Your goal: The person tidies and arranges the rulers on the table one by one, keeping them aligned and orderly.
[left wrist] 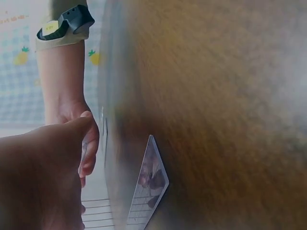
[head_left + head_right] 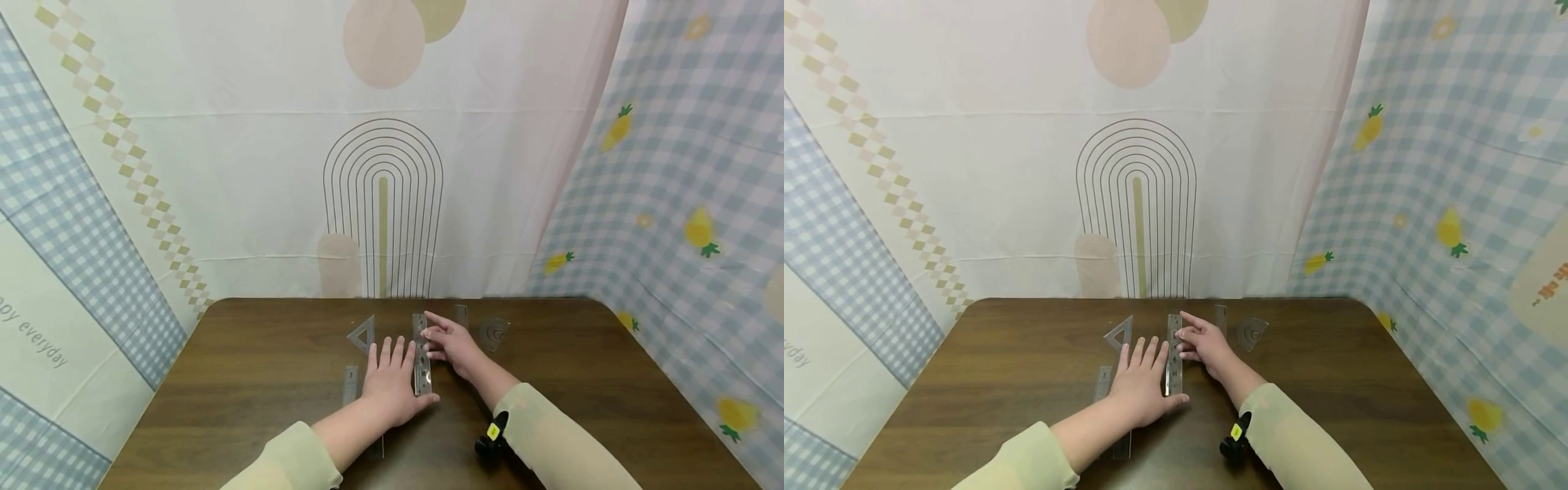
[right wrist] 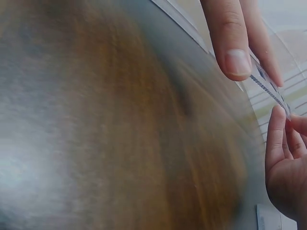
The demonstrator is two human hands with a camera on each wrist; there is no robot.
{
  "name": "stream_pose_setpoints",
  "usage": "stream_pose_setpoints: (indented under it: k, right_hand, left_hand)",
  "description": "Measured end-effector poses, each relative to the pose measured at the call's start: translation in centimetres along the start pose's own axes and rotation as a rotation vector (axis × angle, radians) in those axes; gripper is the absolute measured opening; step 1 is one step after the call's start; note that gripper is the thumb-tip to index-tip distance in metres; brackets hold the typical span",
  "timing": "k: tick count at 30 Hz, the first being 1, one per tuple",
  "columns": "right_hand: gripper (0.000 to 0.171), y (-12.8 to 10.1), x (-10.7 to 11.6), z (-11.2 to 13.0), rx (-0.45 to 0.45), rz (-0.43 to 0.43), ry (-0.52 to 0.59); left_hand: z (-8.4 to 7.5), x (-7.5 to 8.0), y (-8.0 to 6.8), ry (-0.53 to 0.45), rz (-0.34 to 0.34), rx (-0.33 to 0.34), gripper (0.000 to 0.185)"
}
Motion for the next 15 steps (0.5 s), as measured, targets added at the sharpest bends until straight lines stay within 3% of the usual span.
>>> stream_pose_setpoints:
  k: [15]
  right_hand:
    - [0.052, -1.7, -0.9, -0.7, -0.008, 0.021, 0.001]
  left_hand:
    - [0.1, -0.1, -1.9, 0.017, -0.004, -0.009, 0.108]
Point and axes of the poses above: each hand's wrist, its own y-axis towards the middle knuckle, its own x-axis out of the back of the hand, z = x × y, the point moved 9 cm from there along y, towards the middle knuckle, and after that the axes turned 7 degrees about x, right-handed, at the moved point
